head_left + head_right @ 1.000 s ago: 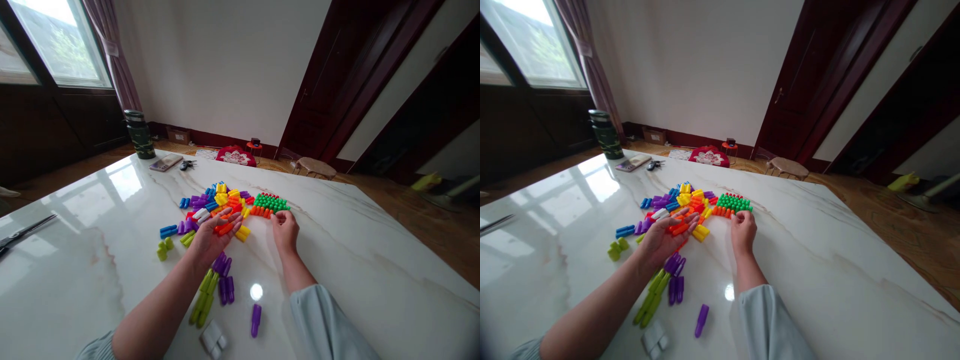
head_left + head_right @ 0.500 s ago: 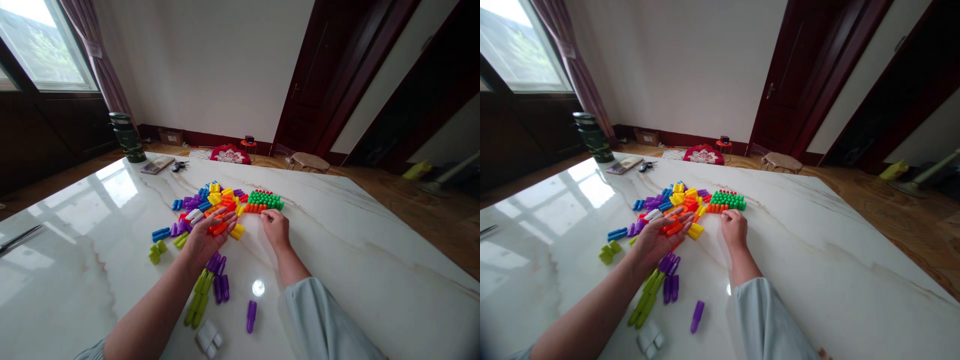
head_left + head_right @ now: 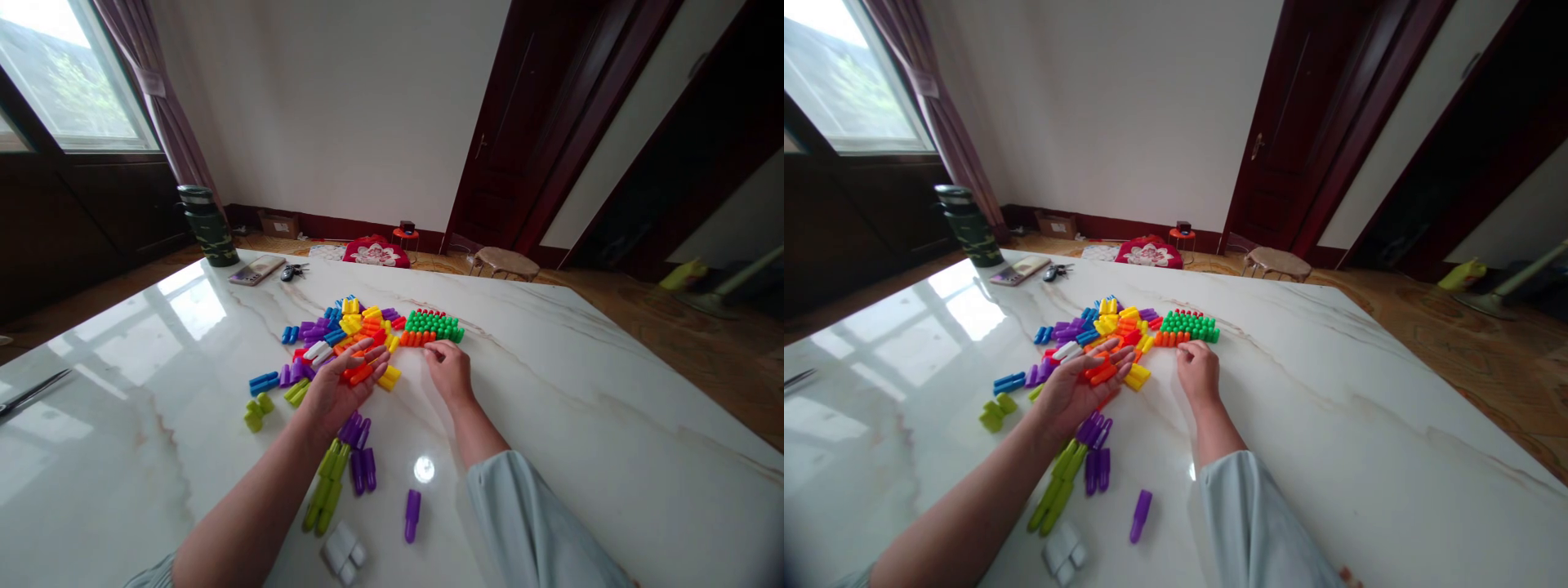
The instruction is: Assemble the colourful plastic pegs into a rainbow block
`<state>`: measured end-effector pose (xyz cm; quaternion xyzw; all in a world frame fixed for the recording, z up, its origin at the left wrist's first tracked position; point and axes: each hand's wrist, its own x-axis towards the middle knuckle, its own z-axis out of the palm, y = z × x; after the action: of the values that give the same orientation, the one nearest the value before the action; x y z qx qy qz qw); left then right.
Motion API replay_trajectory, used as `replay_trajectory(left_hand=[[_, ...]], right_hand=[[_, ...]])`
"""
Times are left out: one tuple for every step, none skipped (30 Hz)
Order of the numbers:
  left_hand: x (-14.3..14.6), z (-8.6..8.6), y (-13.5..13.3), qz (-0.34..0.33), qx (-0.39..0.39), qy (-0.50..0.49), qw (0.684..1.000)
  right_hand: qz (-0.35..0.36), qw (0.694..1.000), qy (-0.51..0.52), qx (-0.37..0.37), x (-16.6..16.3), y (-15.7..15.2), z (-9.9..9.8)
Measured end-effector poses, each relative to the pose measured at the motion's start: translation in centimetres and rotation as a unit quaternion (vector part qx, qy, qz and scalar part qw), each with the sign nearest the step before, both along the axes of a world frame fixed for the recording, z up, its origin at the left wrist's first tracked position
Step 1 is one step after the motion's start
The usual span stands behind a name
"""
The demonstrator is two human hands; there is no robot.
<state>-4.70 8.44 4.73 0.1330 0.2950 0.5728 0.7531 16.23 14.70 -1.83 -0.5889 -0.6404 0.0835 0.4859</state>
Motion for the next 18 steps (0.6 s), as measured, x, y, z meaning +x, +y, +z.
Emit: replay_trajectory(left_hand=[[0.0, 0.0, 0.0, -0.003, 0.000, 0.000, 1.000], [0.0, 0.0, 0.0, -0.006, 0.001, -0.001, 1.000], [0.0, 0.0, 0.0, -0.009, 0.004, -0.002, 1.000], [0.0, 0.0, 0.0, -0.012, 0.007, -0.003, 1.000], [0.0, 0.0, -0.1, -0.016, 0.011, -0.007, 1.000], [-0.1, 0.1, -0.2, -0.022, 0.016, -0.012, 1.000], [-0.1, 0.1, -0.2, -0.029, 0.023, -0.020, 0.999], [-0.1, 0.2, -0.3, -0.037, 0.030, -0.029, 0.998], [-0.1, 0.2, -0.4, -0.046, 0.038, -0.039, 0.997], [-0.2, 0.3, -0.4, -0.055, 0.047, -0.048, 0.996], [-0.2, 0.3, -0.5, -0.064, 0.055, -0.055, 0.995], [-0.3, 0.3, -0.5, -0.072, 0.063, -0.059, 0.994], [-0.3, 0.3, -0.6, -0.081, 0.071, -0.060, 0.992], [-0.3, 0.4, -0.6, -0.090, 0.080, -0.059, 0.991], [-0.3, 0.4, -0.7, -0.099, 0.089, -0.058, 0.989], [-0.2, 0.4, -0.8, -0.106, 0.095, -0.056, 0.988], [-0.1, 0.4, -0.9, -0.112, 0.099, -0.053, 0.987], [-0.1, 0.4, -1.0, -0.115, 0.099, -0.051, 0.987]], right_hand=[[0.001, 1.000, -0.001, 0.000, 0.0, 0.0, 0.0], [0.002, 1.000, -0.001, -0.001, 0.0, 0.0, -0.1], [0.004, 1.000, 0.000, -0.002, 0.0, 0.0, 0.0], [0.007, 1.000, 0.003, 0.000, -0.1, -0.2, 0.2], [0.010, 1.000, 0.008, 0.007, -0.2, -0.5, 0.6], [0.014, 1.000, 0.015, 0.021, -0.4, -0.9, 1.1], [0.020, 0.999, 0.024, 0.041, -0.7, -1.4, 1.8], [0.032, 0.997, 0.031, 0.063, -1.1, -2.1, 2.6], [0.054, 0.994, 0.034, 0.086, -1.6, -2.8, 3.4], [0.091, 0.990, 0.030, 0.103, -2.1, -3.5, 4.2], [0.139, 0.983, 0.017, 0.118, -2.7, -4.2, 4.9], [0.193, 0.973, -0.005, 0.129, -3.2, -4.8, 5.5], [0.241, 0.960, -0.031, 0.136, -3.8, -5.3, 5.8], [0.280, 0.948, -0.055, 0.141, -4.3, -5.6, 5.9], [0.306, 0.938, -0.076, 0.142, -4.8, -5.8, 5.9], [0.319, 0.933, -0.088, 0.141, -5.1, -5.8, 5.7], [0.323, 0.932, -0.093, 0.138, -5.4, -5.8, 5.5], [0.323, 0.932, -0.093, 0.135, -5.5, -5.8, 5.3]])
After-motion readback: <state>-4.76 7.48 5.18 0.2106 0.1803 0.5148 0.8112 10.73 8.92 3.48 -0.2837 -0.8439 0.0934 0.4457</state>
